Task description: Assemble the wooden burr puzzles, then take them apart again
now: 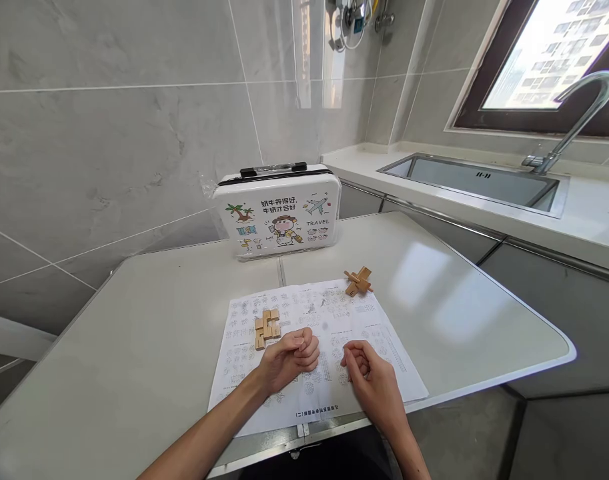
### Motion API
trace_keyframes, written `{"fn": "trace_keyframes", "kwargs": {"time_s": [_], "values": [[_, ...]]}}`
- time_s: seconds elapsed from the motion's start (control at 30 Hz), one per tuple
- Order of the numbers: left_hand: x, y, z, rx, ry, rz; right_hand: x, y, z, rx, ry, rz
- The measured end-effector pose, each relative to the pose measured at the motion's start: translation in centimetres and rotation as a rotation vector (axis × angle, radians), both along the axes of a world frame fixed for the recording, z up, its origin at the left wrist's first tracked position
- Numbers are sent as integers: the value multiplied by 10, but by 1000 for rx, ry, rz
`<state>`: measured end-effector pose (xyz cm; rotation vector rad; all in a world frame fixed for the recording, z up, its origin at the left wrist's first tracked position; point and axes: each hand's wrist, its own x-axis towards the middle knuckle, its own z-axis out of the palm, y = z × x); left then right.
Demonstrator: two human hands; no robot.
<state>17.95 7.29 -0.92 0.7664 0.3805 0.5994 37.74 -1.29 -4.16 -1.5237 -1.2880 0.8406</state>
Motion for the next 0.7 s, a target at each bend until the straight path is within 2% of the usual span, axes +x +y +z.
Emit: {"fn": "trace_keyframes", "kwargs": {"time_s": [0.23, 0.7], "values": [[1, -2, 2, 14, 24, -8, 1, 1, -4, -11, 21, 12], [1, -3, 2, 4, 12, 2, 0, 0, 0, 22, 9, 1]]}}
